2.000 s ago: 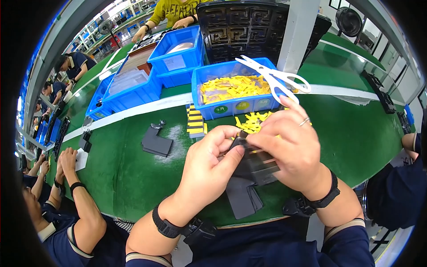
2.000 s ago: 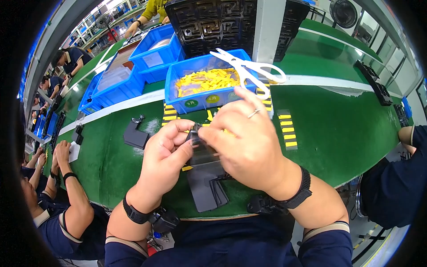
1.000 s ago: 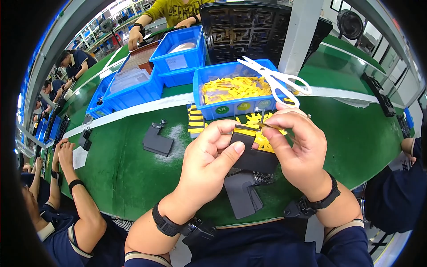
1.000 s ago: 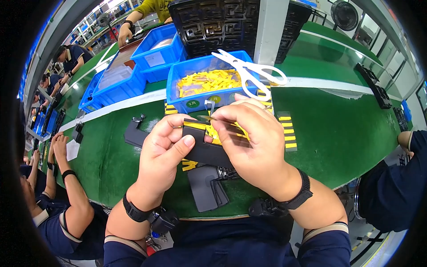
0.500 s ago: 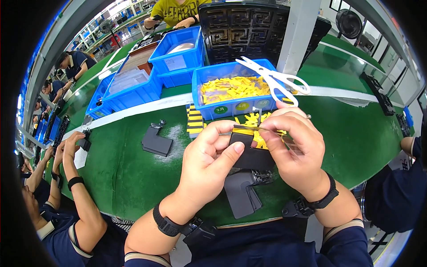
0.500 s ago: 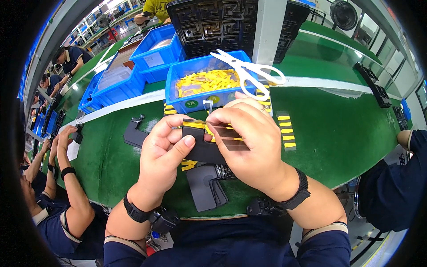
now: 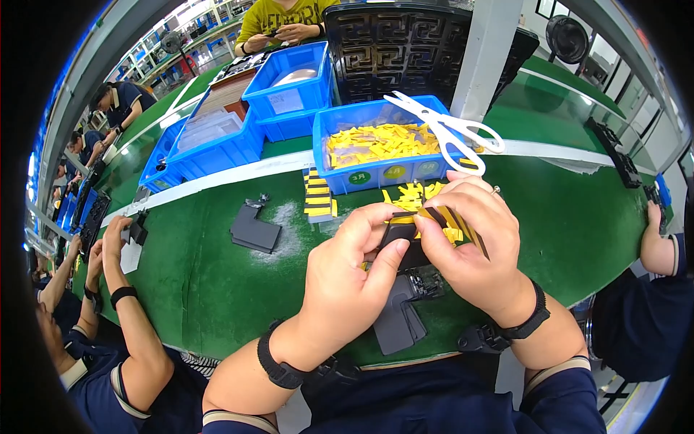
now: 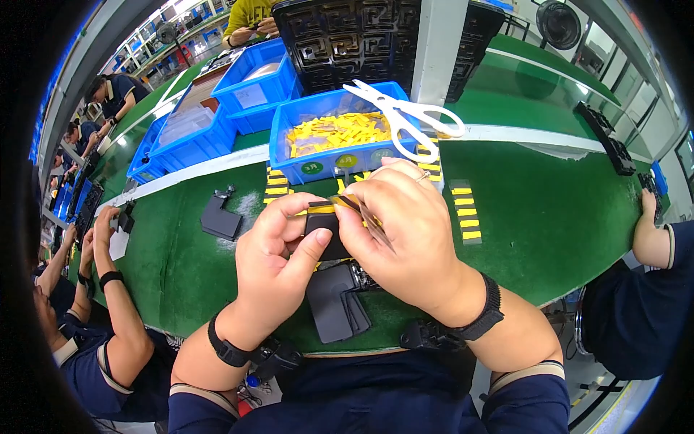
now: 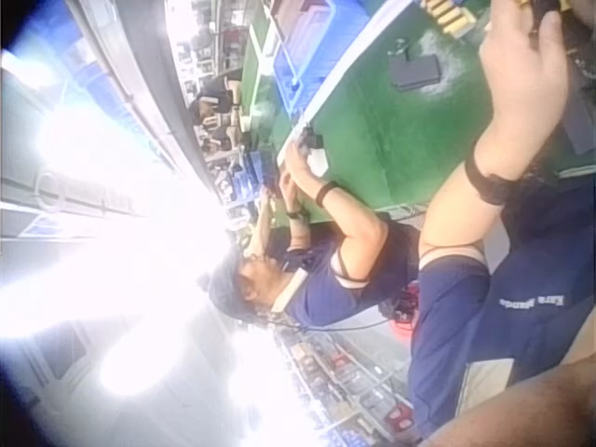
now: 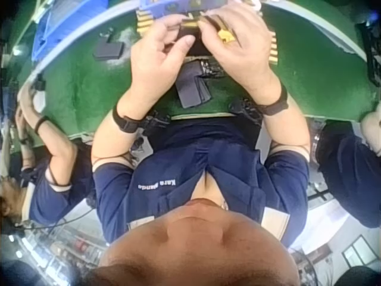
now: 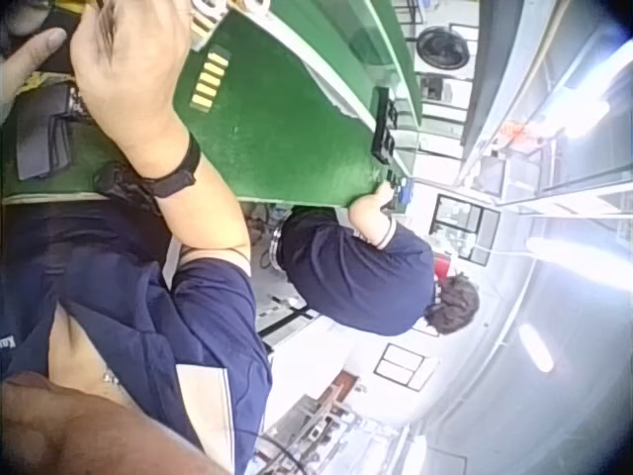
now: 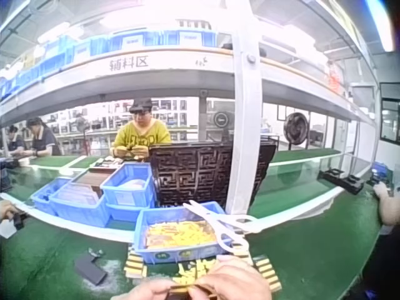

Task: Assembling small electronic components or plastic parts by applying yellow stickers/tape to black plastic housings.

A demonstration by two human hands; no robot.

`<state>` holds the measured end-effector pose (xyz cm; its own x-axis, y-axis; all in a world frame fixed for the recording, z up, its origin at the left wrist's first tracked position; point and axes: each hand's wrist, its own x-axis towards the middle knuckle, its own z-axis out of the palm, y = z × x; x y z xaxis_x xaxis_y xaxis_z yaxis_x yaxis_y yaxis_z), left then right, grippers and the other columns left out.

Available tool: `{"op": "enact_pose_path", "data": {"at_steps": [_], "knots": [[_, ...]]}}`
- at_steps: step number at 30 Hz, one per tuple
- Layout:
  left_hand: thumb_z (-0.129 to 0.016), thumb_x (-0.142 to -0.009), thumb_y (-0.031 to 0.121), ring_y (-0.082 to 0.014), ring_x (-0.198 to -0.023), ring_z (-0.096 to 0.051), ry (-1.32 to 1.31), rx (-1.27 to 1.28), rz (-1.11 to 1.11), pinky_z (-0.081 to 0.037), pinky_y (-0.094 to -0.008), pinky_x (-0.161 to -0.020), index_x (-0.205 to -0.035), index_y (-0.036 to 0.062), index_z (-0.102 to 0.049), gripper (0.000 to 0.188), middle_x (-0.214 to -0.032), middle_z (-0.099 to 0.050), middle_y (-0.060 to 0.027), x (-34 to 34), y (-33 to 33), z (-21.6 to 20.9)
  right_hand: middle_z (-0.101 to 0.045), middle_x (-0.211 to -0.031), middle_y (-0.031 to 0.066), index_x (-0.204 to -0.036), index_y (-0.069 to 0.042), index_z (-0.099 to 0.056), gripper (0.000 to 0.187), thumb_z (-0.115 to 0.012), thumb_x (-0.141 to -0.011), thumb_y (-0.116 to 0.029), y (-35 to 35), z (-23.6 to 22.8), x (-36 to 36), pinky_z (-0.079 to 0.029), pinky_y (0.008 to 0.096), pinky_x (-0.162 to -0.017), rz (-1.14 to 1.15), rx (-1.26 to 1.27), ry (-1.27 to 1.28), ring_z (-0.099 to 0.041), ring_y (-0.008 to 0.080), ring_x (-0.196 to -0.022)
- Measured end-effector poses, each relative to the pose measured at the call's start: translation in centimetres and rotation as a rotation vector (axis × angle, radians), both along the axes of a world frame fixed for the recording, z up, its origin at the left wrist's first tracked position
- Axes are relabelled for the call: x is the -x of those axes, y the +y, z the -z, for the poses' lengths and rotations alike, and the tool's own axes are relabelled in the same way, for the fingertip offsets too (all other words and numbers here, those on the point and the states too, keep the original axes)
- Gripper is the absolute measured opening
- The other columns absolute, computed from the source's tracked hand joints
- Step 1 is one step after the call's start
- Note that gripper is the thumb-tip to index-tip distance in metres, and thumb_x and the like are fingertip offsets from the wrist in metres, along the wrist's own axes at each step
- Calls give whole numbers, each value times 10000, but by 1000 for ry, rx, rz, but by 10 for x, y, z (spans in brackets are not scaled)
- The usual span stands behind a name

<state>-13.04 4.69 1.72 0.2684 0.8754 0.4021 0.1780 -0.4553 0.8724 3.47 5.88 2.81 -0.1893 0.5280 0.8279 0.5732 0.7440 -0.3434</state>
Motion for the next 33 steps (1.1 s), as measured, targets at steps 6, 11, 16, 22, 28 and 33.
{"op": "enact_pose_path", "data": {"at_steps": [6, 11, 16, 22, 28, 33], "knots": [[-541, -866, 13, -122, -774, -635, -277, 209, 27, -513, -258, -707, -1070, -21, -500, 212, -870, -671, -108, 4, 15, 7, -580, -755, 118, -820, 2, -599, 133, -659, -702, 3, 0, 4, 3, -465, 365, -702, -86, 62, 100, -564, 270, -682], [-491, -900, 40, -150, -778, -641, -527, 383, 170, -514, -263, -718, -1014, -24, -495, 131, -841, -661, -138, 9, 17, 4, -606, -743, 80, -979, 44, -600, 177, -558, -839, -56, 23, 3, -27, -472, 273, -643, -111, 929, 411, -582, 140, -676], [-491, -900, 49, -147, -758, -646, -531, 409, 161, -517, -254, -678, -1002, -17, -500, 122, -820, -661, -136, 11, 18, 8, -530, -649, 8, -1204, -24, -557, 444, -628, -766, 6, 0, -14, -3, -431, 233, -607, -45, 670, 402, -511, 86, -616], [-488, -891, 3, -103, -766, -625, -446, 361, 162, -494, -222, -678, -1015, -27, -508, 129, -812, -654, -102, 3, 10, 4, -604, -716, 87, -988, -23, -649, 249, -652, -740, -8, 4, -4, -10, -448, 282, -563, -4, 167, 31, -573, 188, -607], [-487, -908, 32, -89, -771, -615, -384, 299, 149, -487, -214, -685, -1023, -26, -505, 130, -836, -659, -99, 3, 12, 6, -619, -720, 94, -897, -10, -680, 149, -659, -751, -30, 2, -4, -6, -452, 280, -573, -27, 279, 120, -585, 188, -623], [-490, -916, 52, -78, -760, -608, -421, 329, 149, -481, -205, -683, -1018, -22, -512, 129, -844, -663, -96, 2, 12, 7, -600, -740, 51, -935, 11, -675, 141, -611, -820, -41, 1, 5, -3, -452, 231, -601, -147, 536, 331, -565, 104, -661]]}}
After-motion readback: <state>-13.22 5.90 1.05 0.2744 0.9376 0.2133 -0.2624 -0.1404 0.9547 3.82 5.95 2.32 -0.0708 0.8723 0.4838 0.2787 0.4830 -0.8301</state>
